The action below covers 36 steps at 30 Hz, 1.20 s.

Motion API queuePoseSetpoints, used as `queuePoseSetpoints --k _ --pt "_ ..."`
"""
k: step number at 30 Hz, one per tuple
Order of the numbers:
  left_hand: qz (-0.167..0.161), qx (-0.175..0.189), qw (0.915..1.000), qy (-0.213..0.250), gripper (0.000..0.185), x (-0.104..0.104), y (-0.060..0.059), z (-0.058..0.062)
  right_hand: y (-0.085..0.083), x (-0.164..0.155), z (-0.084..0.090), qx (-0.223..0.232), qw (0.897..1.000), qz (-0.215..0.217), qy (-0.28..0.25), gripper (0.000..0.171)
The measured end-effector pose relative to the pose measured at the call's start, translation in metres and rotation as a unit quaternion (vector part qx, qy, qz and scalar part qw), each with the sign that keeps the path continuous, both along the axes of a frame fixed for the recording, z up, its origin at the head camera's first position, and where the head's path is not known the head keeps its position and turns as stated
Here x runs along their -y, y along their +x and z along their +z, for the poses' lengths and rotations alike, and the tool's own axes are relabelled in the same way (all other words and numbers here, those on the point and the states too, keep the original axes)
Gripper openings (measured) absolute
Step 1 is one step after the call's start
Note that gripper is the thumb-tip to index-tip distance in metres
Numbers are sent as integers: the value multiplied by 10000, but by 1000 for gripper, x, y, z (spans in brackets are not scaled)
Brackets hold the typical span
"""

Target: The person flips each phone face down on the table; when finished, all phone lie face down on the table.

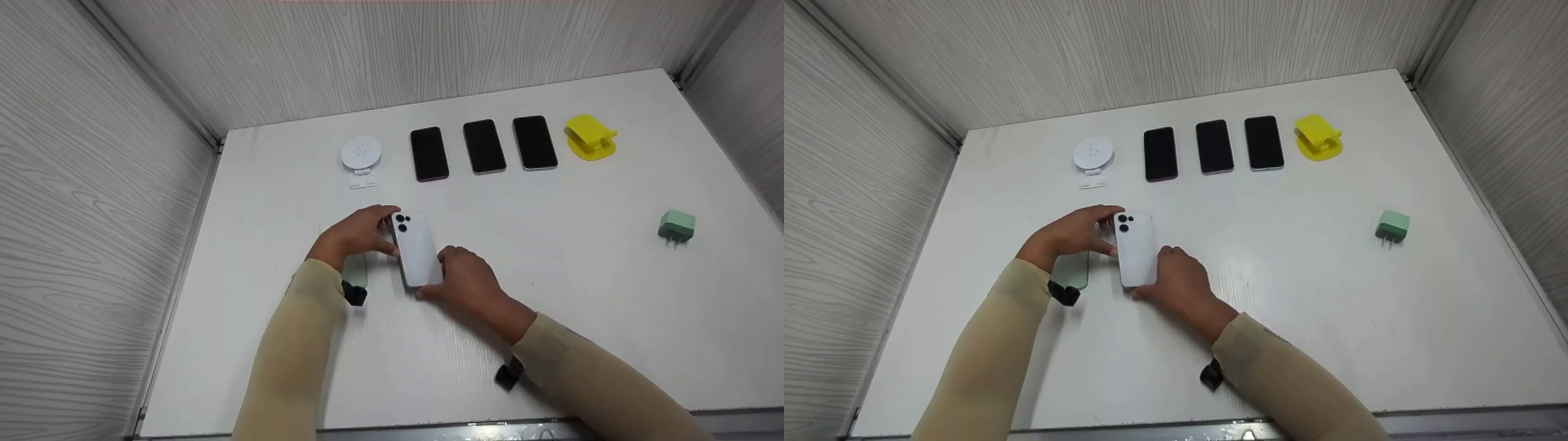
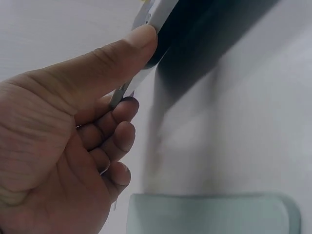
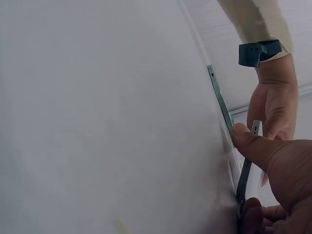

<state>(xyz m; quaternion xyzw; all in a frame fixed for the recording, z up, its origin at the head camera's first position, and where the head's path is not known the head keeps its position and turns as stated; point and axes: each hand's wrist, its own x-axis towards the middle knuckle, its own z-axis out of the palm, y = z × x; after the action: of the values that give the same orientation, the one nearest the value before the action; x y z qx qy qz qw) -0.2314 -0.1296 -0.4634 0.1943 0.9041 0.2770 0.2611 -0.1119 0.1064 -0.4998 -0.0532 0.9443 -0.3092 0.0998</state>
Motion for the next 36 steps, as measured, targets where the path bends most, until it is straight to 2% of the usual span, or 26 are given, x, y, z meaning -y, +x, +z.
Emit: queuePoseSetpoints --k 7,13,17,23,30,36 --pt "-11 161 9990 -408 98 14 -1 2 1 11 -5 -144 9998 150 7 58" --pt "-18 303 9968 -746 99 18 -3 3 2 20 -4 -109 9998 170 -7 54" --pt "-59 265 9962 -825 101 20 -5 3 2 23 -5 -154 9998 110 28 56" --pt "104 382 9960 -801 105 16 -6 2 3 28 -5 -261 9995 105 128 59" --pt "40 186 9956 -920 105 12 -4 1 5 27 -7 -382 9990 121 181 56" --pt "57 172 9947 -1011 105 12 -4 1 5 27 -7 -401 9990 127 159 51"
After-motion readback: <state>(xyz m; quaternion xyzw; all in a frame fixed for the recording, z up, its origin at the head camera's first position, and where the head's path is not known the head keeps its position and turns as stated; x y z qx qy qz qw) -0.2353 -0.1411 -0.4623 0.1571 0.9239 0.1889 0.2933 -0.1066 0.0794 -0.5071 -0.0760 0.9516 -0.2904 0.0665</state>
